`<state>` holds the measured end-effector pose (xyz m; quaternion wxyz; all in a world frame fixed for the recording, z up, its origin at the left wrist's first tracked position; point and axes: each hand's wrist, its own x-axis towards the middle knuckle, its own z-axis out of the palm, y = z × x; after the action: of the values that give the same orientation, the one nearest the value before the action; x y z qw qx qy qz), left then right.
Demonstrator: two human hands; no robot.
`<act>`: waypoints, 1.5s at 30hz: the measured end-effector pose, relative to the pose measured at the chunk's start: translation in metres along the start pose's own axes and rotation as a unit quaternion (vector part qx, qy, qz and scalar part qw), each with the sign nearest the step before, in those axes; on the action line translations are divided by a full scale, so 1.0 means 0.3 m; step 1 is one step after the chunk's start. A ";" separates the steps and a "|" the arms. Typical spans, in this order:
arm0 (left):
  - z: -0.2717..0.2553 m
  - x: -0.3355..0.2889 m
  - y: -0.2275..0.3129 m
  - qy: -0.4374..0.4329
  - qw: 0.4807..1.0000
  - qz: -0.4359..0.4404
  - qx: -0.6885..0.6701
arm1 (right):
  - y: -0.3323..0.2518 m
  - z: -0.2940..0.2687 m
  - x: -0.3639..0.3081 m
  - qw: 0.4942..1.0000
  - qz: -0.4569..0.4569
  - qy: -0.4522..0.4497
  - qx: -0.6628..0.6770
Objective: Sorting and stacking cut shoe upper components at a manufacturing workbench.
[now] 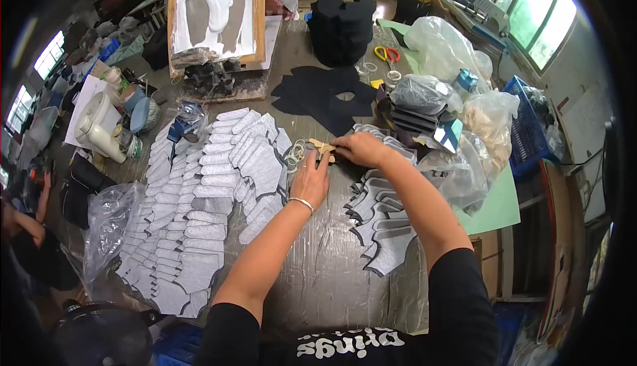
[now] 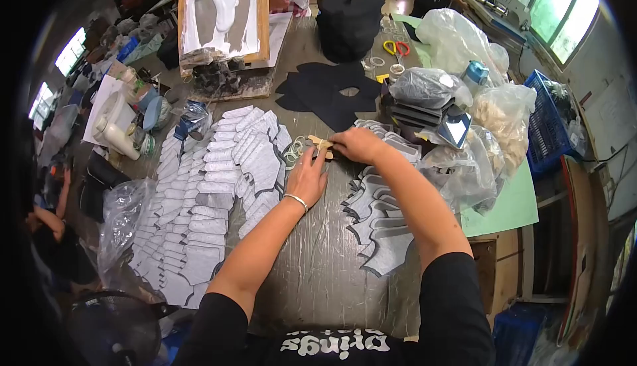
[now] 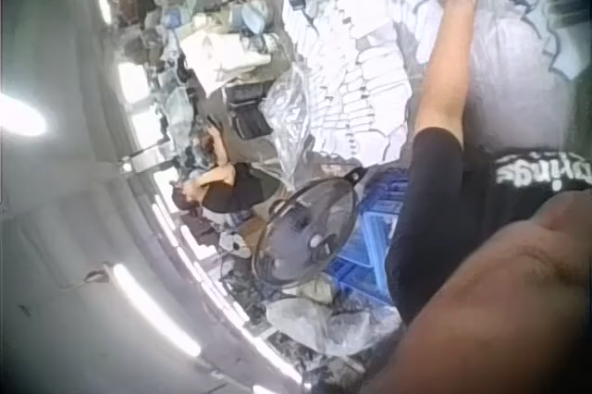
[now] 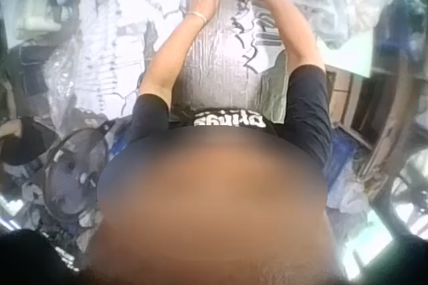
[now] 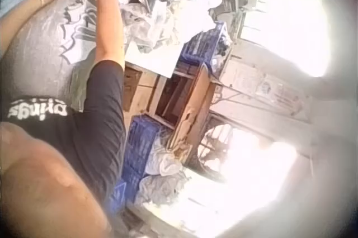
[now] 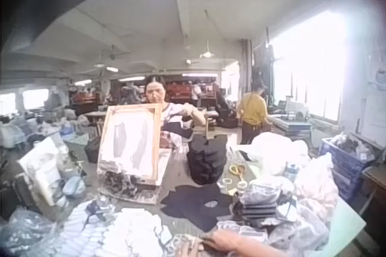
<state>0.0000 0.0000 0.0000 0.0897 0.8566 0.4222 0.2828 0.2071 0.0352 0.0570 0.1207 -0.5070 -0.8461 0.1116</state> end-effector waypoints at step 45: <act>0.058 0.029 0.036 -0.015 0.998 -0.001 0.066 | 0.000 0.052 0.065 0.938 -0.156 0.054 -0.306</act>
<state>0.0213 0.0014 -0.0066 0.0391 0.8644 0.4391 0.2417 0.1932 0.0516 0.0439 0.0211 -0.3861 -0.9001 -0.2006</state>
